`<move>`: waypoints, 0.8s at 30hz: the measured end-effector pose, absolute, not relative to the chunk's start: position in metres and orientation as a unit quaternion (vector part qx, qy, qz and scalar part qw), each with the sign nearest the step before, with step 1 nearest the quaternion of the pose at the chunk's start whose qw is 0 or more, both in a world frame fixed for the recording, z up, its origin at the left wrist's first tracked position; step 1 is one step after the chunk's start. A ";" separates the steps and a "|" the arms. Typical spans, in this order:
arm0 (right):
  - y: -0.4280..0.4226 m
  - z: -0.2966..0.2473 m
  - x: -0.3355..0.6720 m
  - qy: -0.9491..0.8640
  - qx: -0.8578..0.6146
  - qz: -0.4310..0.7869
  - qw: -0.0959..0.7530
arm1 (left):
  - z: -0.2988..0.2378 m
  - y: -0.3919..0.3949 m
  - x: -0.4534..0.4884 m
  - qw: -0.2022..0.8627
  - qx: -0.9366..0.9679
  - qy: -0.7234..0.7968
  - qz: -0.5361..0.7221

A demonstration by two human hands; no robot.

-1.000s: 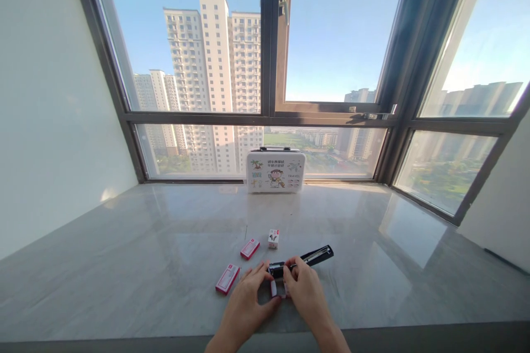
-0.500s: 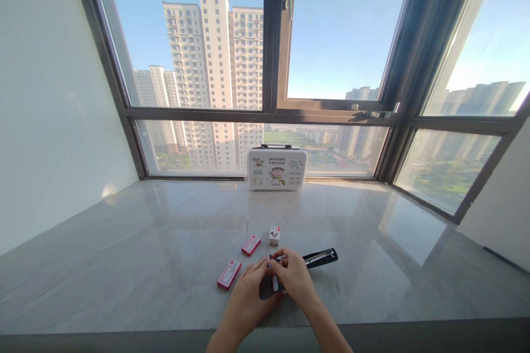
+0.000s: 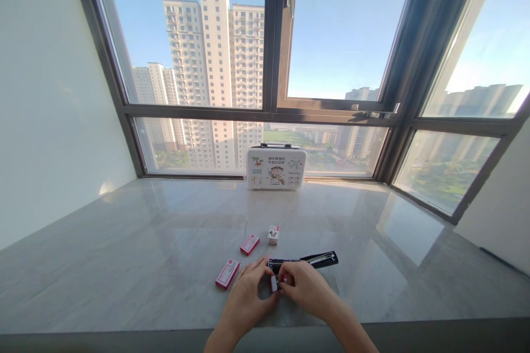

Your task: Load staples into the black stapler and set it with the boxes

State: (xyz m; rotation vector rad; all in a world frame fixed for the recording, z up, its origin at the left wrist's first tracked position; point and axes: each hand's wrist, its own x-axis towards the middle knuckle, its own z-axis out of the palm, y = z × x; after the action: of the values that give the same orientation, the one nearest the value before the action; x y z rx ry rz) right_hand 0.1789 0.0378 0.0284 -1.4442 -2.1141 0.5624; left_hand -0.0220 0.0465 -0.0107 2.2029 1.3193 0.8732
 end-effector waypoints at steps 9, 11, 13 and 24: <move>0.026 -0.007 0.234 -0.694 -0.665 0.144 0.236 | -0.004 0.042 -0.019 0.171 0.745 0.564 0.311; 0.030 -0.012 0.225 -0.691 -0.676 0.128 0.222 | -0.005 0.040 -0.005 0.130 0.769 0.563 0.275; 0.034 -0.013 0.211 -0.688 -0.683 0.112 0.218 | -0.006 0.039 0.008 0.091 0.782 0.562 0.255; 0.017 -0.023 0.293 -0.602 -0.675 0.305 0.299 | -0.012 0.038 0.011 0.104 0.749 0.595 0.272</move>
State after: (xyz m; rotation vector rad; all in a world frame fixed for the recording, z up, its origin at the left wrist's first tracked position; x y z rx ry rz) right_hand 0.2934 0.0174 -0.0232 -1.7924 -1.5981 0.8087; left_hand 0.0115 0.0376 -0.0120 2.2089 1.7546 0.8013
